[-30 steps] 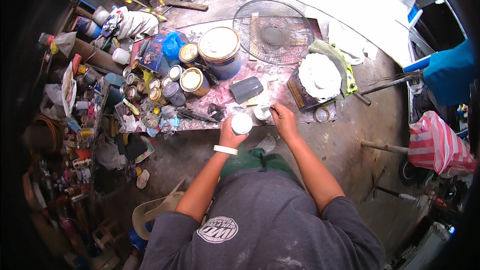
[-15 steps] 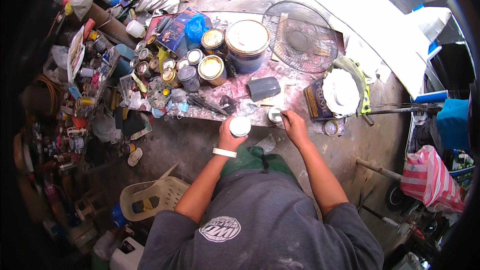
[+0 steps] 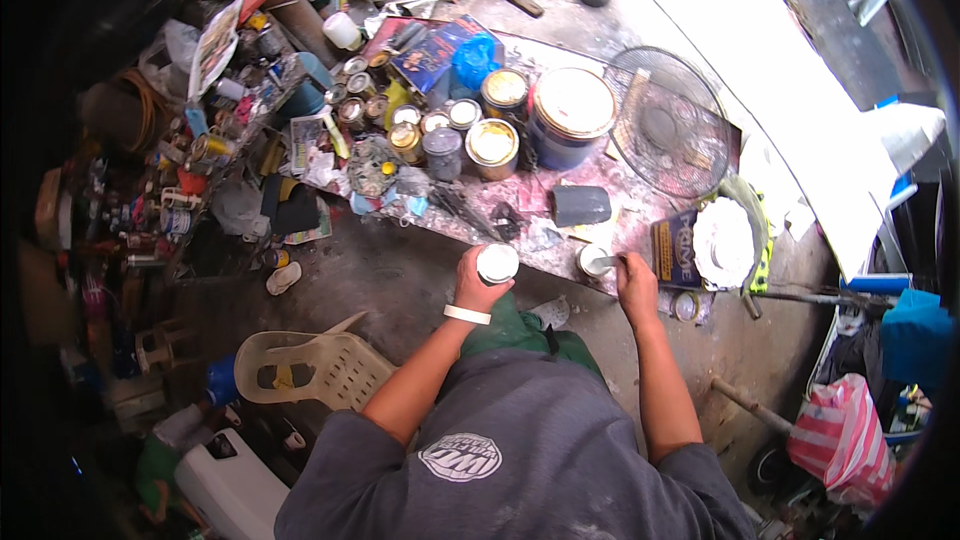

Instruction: The person adds white paint to a small container and mixes it with a scraper, then uses the scraper to gather and mix more paint from a larger lid.

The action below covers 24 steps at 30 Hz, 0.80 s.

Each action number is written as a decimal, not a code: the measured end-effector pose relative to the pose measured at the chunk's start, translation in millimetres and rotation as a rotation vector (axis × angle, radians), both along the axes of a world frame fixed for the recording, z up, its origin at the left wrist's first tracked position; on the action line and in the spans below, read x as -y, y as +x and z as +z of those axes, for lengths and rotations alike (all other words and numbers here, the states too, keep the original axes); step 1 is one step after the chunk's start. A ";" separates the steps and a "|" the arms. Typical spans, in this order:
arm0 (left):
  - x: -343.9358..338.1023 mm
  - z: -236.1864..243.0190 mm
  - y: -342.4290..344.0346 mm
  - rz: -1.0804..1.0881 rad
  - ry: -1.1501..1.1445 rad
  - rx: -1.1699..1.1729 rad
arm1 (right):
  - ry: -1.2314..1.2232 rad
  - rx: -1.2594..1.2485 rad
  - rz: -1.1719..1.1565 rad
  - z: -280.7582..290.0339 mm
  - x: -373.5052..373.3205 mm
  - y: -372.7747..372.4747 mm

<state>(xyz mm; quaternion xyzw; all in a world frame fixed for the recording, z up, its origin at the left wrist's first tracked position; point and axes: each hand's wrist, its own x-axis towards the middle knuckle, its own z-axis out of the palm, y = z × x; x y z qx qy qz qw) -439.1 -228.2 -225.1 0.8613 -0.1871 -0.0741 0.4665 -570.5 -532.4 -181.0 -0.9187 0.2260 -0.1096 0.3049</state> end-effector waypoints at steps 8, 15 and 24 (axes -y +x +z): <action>-56.3 -16.7 61.2 0.342 -0.006 0.009 | 0.062 -0.084 -0.066 3.4 -9.2 0.1; -118.4 -30.9 161.5 0.564 0.050 0.052 | 0.098 -0.025 -0.205 -9.6 -20.4 4.2; -145.8 -23.3 226.3 0.500 0.107 0.000 | 0.132 -0.006 -0.372 5.9 -47.6 20.4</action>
